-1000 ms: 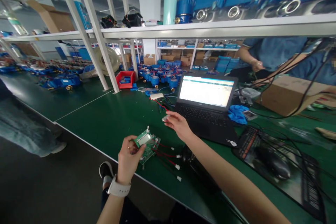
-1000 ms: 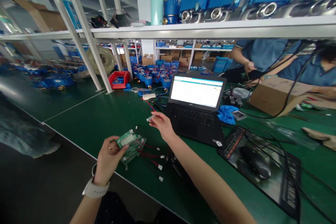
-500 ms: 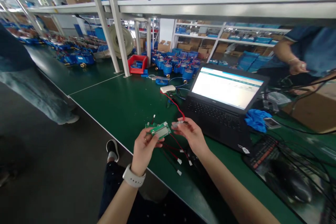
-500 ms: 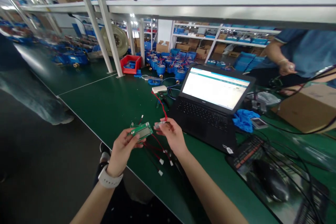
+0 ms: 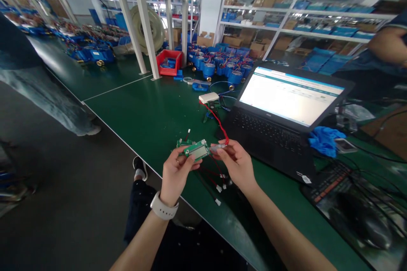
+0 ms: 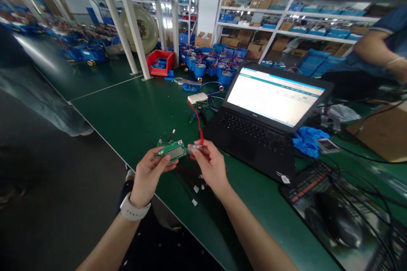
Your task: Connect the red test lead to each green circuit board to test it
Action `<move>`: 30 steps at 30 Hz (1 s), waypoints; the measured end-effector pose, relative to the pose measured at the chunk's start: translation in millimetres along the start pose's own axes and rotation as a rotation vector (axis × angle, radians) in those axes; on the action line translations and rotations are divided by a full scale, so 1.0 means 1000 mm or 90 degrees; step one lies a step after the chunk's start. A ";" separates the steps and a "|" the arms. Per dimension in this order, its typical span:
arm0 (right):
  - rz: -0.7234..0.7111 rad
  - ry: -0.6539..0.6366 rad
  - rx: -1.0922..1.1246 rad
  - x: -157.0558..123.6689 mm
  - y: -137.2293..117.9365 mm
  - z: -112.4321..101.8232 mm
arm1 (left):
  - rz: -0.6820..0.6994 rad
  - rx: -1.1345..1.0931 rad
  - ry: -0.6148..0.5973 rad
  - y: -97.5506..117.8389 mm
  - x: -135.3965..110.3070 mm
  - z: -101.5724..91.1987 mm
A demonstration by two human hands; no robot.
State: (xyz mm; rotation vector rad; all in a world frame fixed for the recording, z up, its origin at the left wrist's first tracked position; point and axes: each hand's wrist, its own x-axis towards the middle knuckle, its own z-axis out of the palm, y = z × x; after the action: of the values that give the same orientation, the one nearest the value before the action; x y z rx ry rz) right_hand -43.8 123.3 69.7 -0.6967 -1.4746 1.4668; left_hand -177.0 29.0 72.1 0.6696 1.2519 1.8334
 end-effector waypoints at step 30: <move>-0.053 -0.025 -0.072 -0.003 0.001 -0.001 | 0.050 0.024 0.004 0.005 -0.007 0.007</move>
State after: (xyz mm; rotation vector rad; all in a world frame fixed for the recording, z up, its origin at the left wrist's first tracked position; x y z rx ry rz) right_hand -41.8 120.6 68.3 -0.6704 -1.6072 1.3494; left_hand -169.2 25.5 79.7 0.7431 1.2828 1.8811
